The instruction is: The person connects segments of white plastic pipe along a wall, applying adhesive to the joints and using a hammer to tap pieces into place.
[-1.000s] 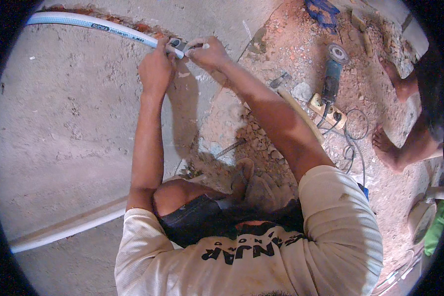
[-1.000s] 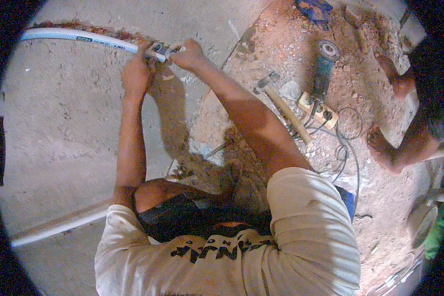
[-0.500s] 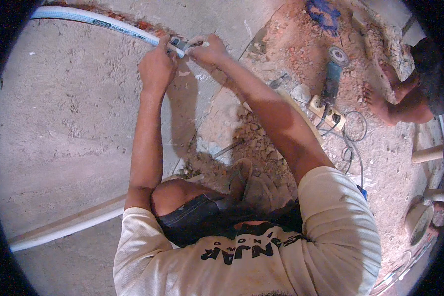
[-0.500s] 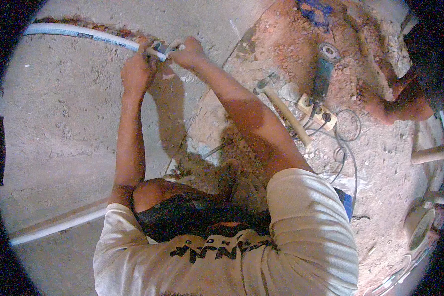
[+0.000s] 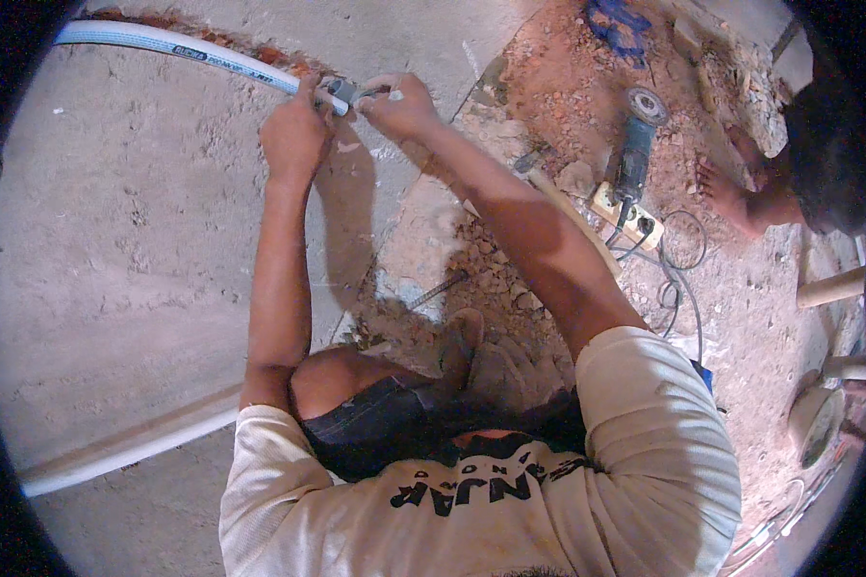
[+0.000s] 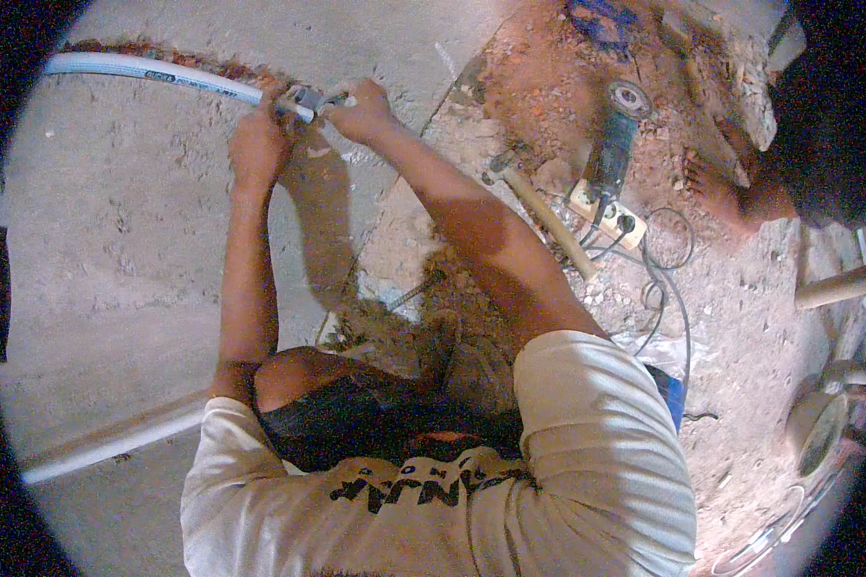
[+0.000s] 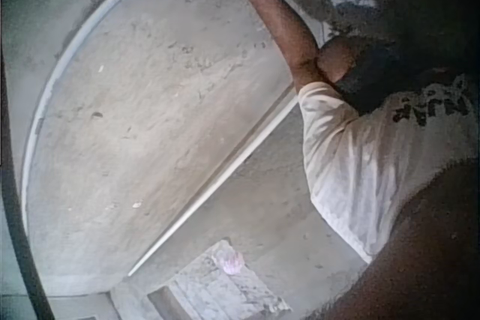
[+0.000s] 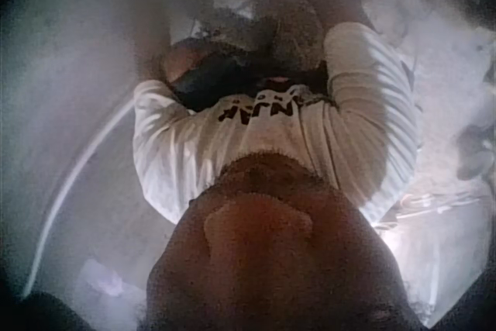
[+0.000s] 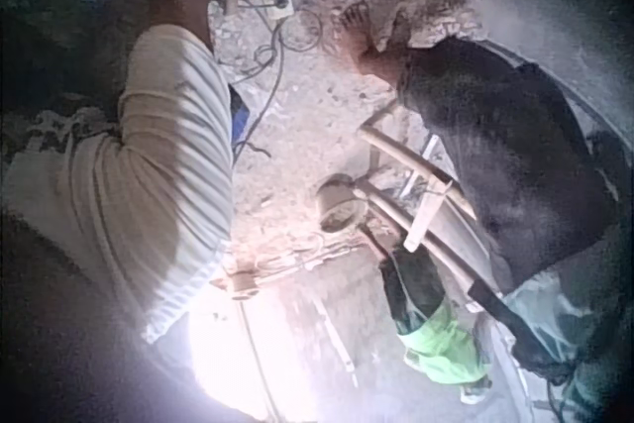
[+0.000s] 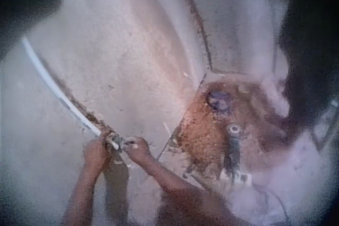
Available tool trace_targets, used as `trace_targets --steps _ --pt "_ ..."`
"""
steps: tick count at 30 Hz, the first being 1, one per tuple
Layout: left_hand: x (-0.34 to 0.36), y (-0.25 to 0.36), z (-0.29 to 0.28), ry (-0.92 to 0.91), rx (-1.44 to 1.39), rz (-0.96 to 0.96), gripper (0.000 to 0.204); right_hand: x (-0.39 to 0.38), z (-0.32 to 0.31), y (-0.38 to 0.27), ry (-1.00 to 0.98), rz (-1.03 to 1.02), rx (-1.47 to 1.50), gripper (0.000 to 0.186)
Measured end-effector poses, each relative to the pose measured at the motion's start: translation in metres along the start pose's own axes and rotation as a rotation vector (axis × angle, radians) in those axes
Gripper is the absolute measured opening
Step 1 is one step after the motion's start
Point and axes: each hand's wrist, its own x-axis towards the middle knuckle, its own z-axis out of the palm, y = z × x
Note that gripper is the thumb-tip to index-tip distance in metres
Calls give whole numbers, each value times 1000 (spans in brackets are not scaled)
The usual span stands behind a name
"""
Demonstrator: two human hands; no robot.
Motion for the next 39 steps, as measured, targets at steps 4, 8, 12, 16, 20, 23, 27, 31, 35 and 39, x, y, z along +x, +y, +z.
trace_targets --steps 4,8,12,16,20,23,27,31,35,39 --pt "-3 -5 2 -2 -36 -8 45 -5 -1 -23 -42 57 19 31" --pt "-2 0 0 -9 -50 8 43 4 1 -17 -9 84 -51 33" --pt "-4 -4 3 22 -61 5 43 -9 -4 -26 -41 0 -12 33" --pt "-3 -1 1 11 -42 -4 43 -5 -7 -30 -64 -11 -53 34" --pt "-2 -4 8 25 -47 28 44 -12 -7 -26 24 -36 -57 36" --pt "-2 -6 4 -15 -60 15 47 -25 -14 -8 49 -44 45 41" --pt "-9 -11 15 5 -150 77 56 -79 -48 59 -10 125 -154 49" --pt "-15 -6 16 44 -203 93 56 -143 -95 98 -180 359 -514 58" --pt "-15 8 26 76 -399 106 51 -170 -127 150 -399 299 -709 46" --pt "-28 21 37 36 -649 184 38 -162 -171 168 -47 116 -591 29"
